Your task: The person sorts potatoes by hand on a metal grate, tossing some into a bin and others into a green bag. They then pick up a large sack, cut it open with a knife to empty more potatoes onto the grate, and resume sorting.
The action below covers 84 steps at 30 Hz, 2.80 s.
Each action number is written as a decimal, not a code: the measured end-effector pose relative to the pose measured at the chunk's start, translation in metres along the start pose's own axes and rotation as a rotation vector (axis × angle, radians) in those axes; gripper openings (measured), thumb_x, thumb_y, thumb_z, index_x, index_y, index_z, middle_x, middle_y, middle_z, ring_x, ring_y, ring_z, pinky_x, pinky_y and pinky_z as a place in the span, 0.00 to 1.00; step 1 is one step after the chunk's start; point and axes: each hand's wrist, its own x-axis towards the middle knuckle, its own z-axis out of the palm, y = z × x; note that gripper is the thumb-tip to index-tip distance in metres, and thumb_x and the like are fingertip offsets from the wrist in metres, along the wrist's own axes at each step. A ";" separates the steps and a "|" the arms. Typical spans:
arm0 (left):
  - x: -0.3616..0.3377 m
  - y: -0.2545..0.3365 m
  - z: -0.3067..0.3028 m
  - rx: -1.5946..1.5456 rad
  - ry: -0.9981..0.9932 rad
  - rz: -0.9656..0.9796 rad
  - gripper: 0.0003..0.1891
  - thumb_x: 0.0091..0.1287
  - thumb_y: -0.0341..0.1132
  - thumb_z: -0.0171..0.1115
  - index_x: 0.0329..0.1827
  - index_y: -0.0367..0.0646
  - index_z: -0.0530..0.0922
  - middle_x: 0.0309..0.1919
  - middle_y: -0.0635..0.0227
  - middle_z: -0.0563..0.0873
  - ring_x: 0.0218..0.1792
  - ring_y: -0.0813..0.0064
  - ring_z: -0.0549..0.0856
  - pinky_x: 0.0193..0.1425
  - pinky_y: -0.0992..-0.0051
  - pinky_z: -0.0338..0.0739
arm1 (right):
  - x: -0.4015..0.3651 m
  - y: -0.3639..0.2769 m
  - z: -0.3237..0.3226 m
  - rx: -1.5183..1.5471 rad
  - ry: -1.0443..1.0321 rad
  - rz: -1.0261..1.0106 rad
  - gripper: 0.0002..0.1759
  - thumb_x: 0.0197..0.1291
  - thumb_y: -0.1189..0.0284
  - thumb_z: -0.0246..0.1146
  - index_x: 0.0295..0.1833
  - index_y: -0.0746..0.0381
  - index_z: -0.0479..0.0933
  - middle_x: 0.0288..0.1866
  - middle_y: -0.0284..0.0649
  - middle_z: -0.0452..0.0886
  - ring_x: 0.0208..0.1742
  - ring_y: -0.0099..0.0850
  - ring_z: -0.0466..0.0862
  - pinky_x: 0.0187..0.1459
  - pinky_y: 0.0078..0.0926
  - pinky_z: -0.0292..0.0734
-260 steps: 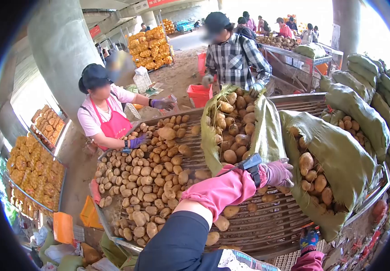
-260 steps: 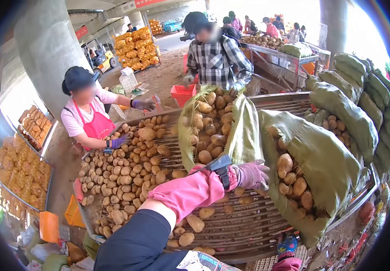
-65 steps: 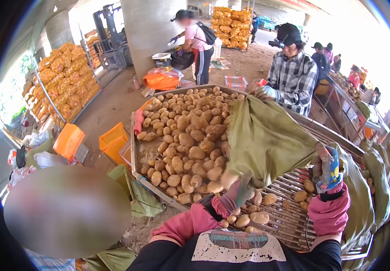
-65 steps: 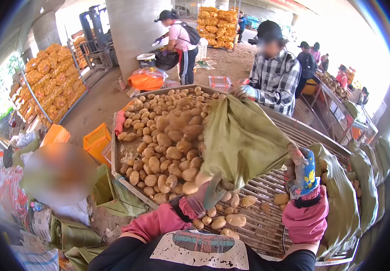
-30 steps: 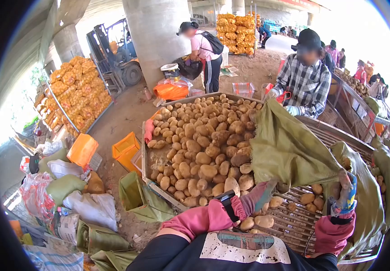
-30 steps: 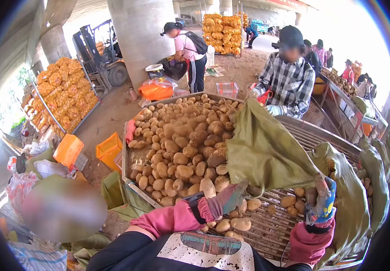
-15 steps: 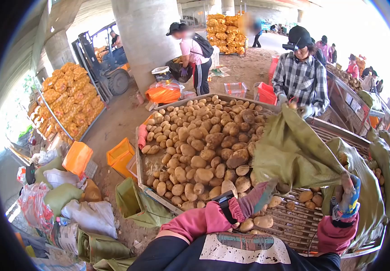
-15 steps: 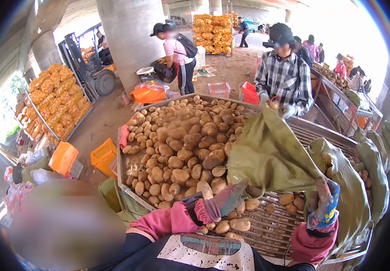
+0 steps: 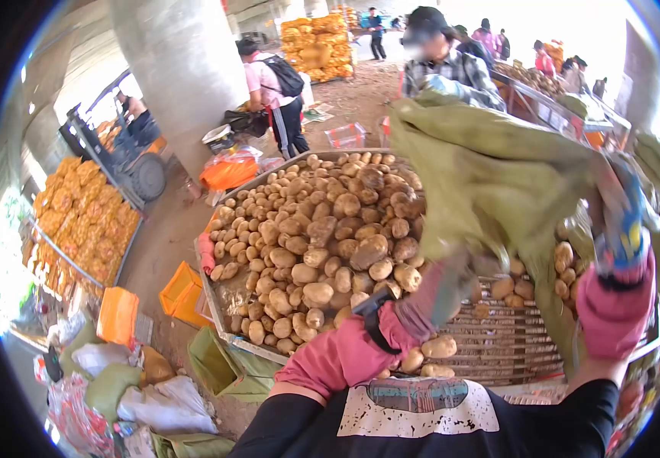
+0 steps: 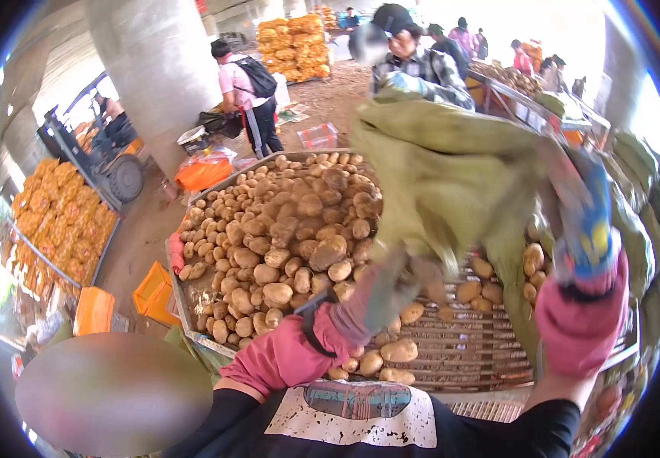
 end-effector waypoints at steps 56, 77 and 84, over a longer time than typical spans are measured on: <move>-0.006 0.103 -0.174 -0.351 0.112 -0.304 0.36 0.67 0.42 0.66 0.73 0.35 0.63 0.66 0.55 0.75 0.62 0.62 0.79 0.66 0.63 0.76 | -0.097 0.145 0.174 -0.265 0.132 0.199 0.50 0.44 0.65 0.79 0.72 0.62 0.63 0.68 0.56 0.69 0.67 0.49 0.74 0.65 0.39 0.73; -0.105 0.128 -0.211 0.389 0.728 -0.077 0.16 0.72 0.31 0.57 0.59 0.34 0.77 0.53 0.63 0.84 0.52 0.71 0.83 0.58 0.73 0.78 | -0.030 0.087 0.363 0.894 -0.789 0.595 0.19 0.71 0.60 0.54 0.57 0.59 0.80 0.51 0.42 0.86 0.44 0.33 0.87 0.49 0.33 0.83; -0.148 -0.016 -0.120 -0.319 0.672 -0.685 0.30 0.74 0.52 0.54 0.70 0.39 0.67 0.61 0.59 0.77 0.59 0.71 0.77 0.65 0.69 0.73 | -0.071 0.036 0.400 1.160 -0.403 0.517 0.27 0.70 0.52 0.59 0.60 0.65 0.76 0.51 0.44 0.85 0.49 0.38 0.85 0.48 0.34 0.81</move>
